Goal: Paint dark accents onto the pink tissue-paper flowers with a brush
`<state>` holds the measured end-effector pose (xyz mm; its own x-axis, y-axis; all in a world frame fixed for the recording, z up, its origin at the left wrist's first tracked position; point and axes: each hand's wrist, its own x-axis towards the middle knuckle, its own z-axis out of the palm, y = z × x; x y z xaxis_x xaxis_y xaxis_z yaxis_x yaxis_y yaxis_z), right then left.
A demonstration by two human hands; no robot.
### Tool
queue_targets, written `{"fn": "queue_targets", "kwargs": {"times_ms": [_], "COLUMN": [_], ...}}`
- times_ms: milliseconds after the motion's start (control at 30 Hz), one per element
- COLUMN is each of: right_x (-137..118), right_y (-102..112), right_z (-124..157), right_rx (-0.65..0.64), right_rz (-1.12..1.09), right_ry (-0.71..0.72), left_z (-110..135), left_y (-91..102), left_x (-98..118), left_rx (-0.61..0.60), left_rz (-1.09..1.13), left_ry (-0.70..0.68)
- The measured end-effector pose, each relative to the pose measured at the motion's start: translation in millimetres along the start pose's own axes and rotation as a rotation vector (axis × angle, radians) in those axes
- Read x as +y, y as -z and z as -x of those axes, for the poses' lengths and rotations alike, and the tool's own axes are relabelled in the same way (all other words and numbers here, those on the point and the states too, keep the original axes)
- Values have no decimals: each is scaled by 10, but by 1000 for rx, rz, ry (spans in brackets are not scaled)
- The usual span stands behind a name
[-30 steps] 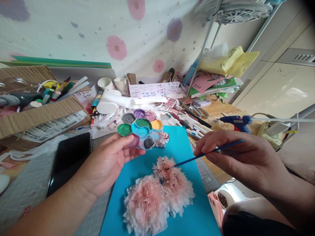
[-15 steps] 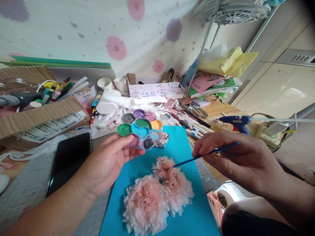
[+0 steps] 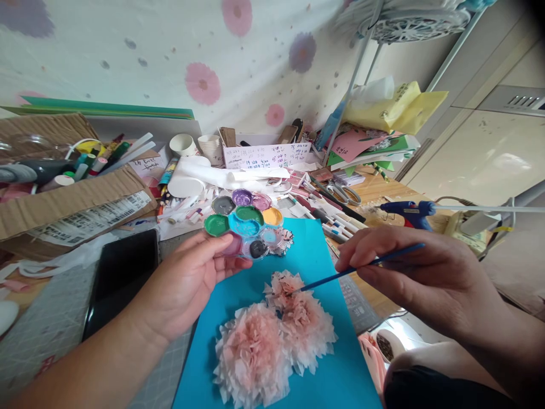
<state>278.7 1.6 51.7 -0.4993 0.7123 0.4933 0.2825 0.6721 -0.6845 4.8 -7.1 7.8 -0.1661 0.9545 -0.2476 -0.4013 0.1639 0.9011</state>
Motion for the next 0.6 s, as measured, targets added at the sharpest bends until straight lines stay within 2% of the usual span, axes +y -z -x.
{"fn": "queue_targets", "kwargs": {"times_ms": [400,600], "right_x": [-4,8], "right_y": [-20,-32], "right_z": [-4,-21], "right_rx": [30,-9], "right_rz": [-67,-54], "right_ry": [-6,-34], "left_z": [3,28], "left_y": [-7,-11], "left_x": [5,23], "left_rx": [-9,-25], "left_rz": [-7,-11], "left_ry": [0,3]}}
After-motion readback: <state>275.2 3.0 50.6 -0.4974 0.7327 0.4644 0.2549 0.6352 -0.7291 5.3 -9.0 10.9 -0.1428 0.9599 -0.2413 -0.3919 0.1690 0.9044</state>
